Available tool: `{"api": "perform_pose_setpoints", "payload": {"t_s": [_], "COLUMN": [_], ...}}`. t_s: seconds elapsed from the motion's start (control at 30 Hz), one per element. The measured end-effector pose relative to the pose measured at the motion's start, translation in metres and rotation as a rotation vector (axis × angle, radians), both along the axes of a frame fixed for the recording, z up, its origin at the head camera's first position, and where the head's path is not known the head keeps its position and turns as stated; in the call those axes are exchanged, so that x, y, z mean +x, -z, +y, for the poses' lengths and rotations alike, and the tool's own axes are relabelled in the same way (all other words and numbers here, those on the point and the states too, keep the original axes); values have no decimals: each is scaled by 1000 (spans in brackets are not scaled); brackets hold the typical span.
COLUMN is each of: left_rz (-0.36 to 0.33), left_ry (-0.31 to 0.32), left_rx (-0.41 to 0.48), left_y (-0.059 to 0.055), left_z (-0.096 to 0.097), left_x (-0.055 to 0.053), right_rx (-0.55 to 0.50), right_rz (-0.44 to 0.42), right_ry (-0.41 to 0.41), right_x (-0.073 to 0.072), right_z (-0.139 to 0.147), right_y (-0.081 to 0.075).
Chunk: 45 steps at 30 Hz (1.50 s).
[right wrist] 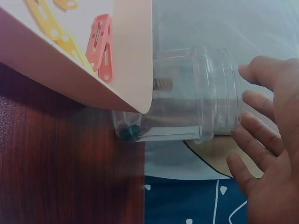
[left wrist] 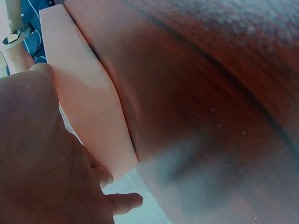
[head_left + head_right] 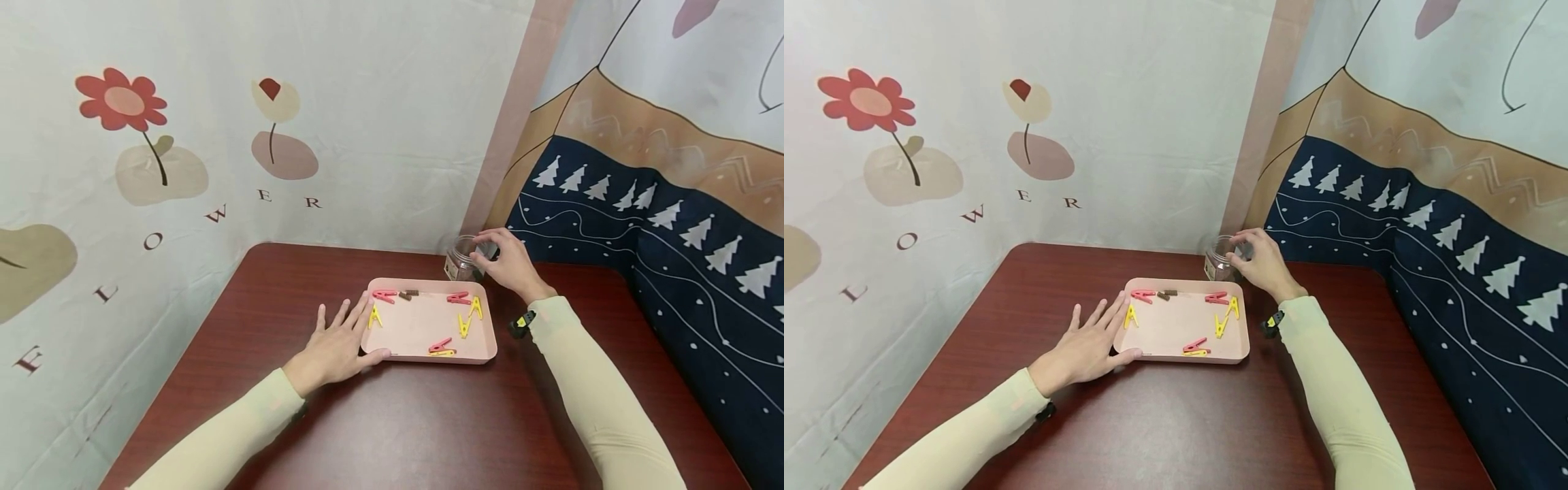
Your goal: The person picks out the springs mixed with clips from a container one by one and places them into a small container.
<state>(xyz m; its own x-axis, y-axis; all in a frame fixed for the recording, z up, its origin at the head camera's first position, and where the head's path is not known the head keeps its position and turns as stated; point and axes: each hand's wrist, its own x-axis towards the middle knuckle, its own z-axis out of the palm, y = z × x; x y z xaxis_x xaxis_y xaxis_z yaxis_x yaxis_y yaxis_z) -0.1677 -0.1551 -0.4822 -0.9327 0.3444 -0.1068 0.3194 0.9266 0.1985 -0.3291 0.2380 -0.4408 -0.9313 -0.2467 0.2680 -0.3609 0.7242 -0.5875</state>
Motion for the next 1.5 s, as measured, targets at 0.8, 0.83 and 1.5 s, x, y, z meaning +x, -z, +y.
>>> {"api": "perform_pose_setpoints", "payload": {"t_s": [0.8,0.83,1.5], "left_rz": [-15,-15,-14], "left_ry": [-1,-1,4], "left_rx": [-2,-1,-6], "left_y": [0,0,0], "left_z": [0,0,0], "left_x": [1,0,-2], "right_rx": [-11,-10,-15], "right_rz": [3,4,45], "right_ry": [-6,-6,-33], "right_x": [1,1,6], "right_z": [1,1,-3], "right_y": [2,2,0]}}
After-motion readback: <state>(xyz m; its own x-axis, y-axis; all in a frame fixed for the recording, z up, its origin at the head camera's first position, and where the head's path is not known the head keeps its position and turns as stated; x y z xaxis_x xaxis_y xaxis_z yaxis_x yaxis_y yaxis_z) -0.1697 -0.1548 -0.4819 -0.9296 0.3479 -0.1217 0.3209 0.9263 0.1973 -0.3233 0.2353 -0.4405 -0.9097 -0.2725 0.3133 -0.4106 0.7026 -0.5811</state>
